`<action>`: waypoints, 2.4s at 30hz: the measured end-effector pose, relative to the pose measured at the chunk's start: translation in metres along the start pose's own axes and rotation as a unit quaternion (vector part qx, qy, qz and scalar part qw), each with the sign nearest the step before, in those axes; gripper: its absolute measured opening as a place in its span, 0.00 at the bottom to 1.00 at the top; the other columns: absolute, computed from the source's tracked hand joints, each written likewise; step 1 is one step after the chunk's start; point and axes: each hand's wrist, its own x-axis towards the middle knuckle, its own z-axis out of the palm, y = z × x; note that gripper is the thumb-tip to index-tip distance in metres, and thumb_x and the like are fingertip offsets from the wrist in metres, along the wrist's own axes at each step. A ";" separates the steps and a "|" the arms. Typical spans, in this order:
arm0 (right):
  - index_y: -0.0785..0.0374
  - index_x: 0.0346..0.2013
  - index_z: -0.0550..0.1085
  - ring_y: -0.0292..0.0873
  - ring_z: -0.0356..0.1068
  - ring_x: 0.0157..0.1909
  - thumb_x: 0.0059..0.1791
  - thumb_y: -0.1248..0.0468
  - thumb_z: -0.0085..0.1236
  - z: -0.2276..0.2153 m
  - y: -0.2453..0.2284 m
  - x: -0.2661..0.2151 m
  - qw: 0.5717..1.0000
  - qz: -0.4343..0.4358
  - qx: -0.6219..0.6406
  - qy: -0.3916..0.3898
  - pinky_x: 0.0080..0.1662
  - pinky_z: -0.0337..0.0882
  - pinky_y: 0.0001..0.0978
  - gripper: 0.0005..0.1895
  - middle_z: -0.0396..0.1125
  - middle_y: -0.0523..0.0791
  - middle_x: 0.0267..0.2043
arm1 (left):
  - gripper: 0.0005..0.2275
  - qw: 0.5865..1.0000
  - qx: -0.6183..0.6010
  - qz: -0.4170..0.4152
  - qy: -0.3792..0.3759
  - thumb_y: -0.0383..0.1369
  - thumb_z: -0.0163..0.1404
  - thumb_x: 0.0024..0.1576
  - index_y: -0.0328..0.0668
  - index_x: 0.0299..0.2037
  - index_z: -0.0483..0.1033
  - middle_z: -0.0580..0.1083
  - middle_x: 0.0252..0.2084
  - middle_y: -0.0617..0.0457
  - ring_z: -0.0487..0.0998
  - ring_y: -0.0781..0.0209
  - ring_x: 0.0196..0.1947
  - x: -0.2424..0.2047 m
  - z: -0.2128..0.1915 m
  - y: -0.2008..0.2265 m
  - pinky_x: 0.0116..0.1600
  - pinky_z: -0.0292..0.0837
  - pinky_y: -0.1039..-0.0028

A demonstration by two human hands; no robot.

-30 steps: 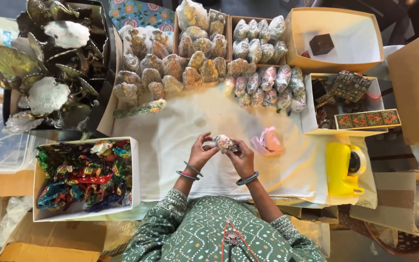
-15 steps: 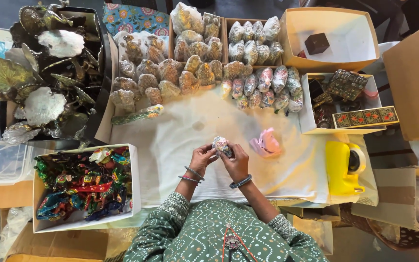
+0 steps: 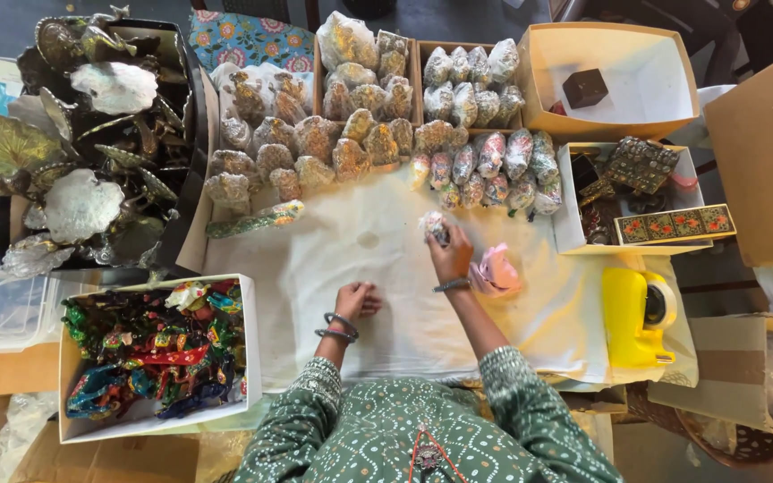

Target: The person wipes small, colorful figurines with a pink cloth and then wraps them in bubble wrap. The person repeats this process for multiple figurines, placing the wrapped items into a box.

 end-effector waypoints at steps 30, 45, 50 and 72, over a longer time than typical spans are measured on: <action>0.64 0.54 0.71 0.57 0.73 0.48 0.40 0.62 0.72 0.088 0.027 0.044 0.994 0.043 -0.076 0.065 0.48 0.73 0.47 0.30 0.73 0.54 0.49 | 0.16 0.999 -0.024 -0.039 -0.013 0.40 0.46 0.65 0.32 0.40 0.77 0.80 0.29 0.39 0.83 0.53 0.23 -0.028 -0.001 0.017 0.26 0.79 0.69; 0.65 0.45 0.71 0.46 0.79 0.37 0.47 0.66 0.67 0.104 0.055 0.036 0.992 0.108 0.036 0.053 0.40 0.77 0.37 0.16 0.76 0.50 0.36 | 0.15 0.999 -0.020 -0.026 -0.022 0.39 0.46 0.65 0.31 0.41 0.77 0.81 0.29 0.38 0.83 0.53 0.24 -0.033 -0.003 0.021 0.27 0.80 0.70; 0.65 0.42 0.70 0.49 0.78 0.36 0.47 0.64 0.68 0.105 0.063 0.040 0.994 0.096 -0.001 0.046 0.40 0.75 0.41 0.16 0.76 0.50 0.34 | 0.16 0.999 -0.015 -0.024 -0.020 0.40 0.45 0.65 0.31 0.41 0.77 0.81 0.29 0.38 0.83 0.53 0.23 -0.031 -0.004 0.018 0.27 0.80 0.70; 0.67 0.50 0.76 0.54 0.64 0.64 0.43 0.68 0.62 -0.020 0.002 -0.111 0.968 -0.088 -0.060 -0.225 0.58 0.66 0.46 0.19 0.60 0.54 0.63 | 0.16 0.998 0.042 0.036 0.027 0.39 0.44 0.66 0.32 0.42 0.78 0.81 0.30 0.41 0.83 0.54 0.24 -0.031 0.002 0.013 0.28 0.79 0.71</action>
